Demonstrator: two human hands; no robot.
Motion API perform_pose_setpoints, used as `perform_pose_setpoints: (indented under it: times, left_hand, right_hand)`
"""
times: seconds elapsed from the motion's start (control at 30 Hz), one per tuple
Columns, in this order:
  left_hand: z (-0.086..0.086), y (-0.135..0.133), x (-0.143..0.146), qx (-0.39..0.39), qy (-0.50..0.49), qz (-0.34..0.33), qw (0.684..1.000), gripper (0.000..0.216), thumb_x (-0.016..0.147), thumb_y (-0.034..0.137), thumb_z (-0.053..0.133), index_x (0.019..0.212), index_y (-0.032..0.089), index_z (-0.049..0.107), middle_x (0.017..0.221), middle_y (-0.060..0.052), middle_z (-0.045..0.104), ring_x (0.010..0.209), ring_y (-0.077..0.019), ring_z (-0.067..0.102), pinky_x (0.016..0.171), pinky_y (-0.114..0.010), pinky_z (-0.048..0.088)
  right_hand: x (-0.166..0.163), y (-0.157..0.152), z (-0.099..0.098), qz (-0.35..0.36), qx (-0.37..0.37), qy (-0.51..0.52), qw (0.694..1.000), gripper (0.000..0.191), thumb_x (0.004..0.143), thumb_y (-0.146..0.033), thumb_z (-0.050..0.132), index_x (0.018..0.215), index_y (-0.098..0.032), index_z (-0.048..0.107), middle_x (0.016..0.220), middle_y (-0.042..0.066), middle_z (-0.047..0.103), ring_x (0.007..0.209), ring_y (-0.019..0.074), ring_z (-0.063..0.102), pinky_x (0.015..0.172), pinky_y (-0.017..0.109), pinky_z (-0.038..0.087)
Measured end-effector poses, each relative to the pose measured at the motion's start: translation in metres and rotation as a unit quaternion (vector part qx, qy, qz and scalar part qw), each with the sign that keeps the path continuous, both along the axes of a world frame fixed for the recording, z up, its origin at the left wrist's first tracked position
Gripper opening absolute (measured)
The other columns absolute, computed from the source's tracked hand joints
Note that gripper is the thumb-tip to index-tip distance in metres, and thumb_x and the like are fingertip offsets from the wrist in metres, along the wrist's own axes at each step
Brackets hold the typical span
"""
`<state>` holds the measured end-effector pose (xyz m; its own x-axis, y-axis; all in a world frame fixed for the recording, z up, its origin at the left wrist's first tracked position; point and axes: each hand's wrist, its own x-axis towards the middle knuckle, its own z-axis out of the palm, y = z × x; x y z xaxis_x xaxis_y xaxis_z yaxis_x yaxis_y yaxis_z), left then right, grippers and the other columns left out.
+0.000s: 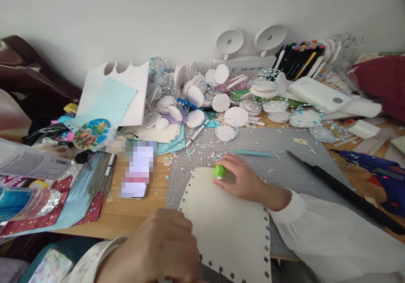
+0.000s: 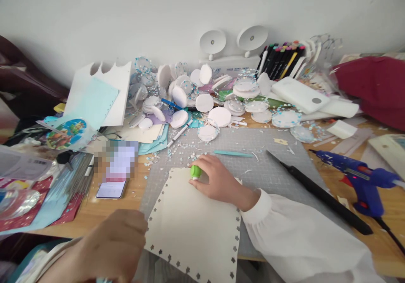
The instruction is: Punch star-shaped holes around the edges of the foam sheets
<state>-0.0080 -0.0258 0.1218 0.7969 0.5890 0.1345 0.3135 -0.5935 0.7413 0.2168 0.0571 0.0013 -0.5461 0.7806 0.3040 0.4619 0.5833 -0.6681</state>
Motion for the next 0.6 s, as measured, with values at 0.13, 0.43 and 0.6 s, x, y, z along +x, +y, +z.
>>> perform_pose_setpoints:
  times: [0.13,0.43,0.6]
  left_hand:
    - [-0.01,-0.001,-0.007,0.057,0.062,0.178,0.98,0.021,0.082,0.014,0.051,0.066,0.021,0.04,0.057,0.002,0.049,0.056,-0.0128,0.048,0.051,-0.028,0.037]
    - [-0.042,0.015,-0.041,0.189,0.162,0.441,0.862,0.015,0.084,0.034,0.054,0.09,0.021,0.051,0.081,-0.003,0.053,0.075,-0.0186,0.052,0.069,-0.033,0.044]
    - [-0.065,0.029,-0.067,0.254,0.275,0.568,0.733,0.053,0.079,0.055,0.052,0.113,0.014,0.045,0.103,-0.014,0.054,0.103,-0.0326,0.051,0.093,-0.046,0.04]
  right_hand:
    - [0.001,0.0,0.0,0.004,0.009,-0.003,1.0,0.024,0.079,-0.025,0.063,0.102,-0.021,0.057,0.093,0.007,0.058,0.09,0.0226,0.053,0.082,0.037,0.043]
    - [0.002,0.0,0.0,0.008,-0.002,0.0,1.0,0.025,0.079,-0.025,0.064,0.102,-0.02,0.056,0.092,0.006,0.057,0.09,0.0222,0.053,0.081,0.035,0.042]
    - [0.001,-0.001,0.002,0.007,-0.003,-0.002,1.0,0.024,0.078,-0.024,0.065,0.101,-0.02,0.056,0.092,0.007,0.058,0.089,0.0223,0.053,0.082,0.036,0.042]
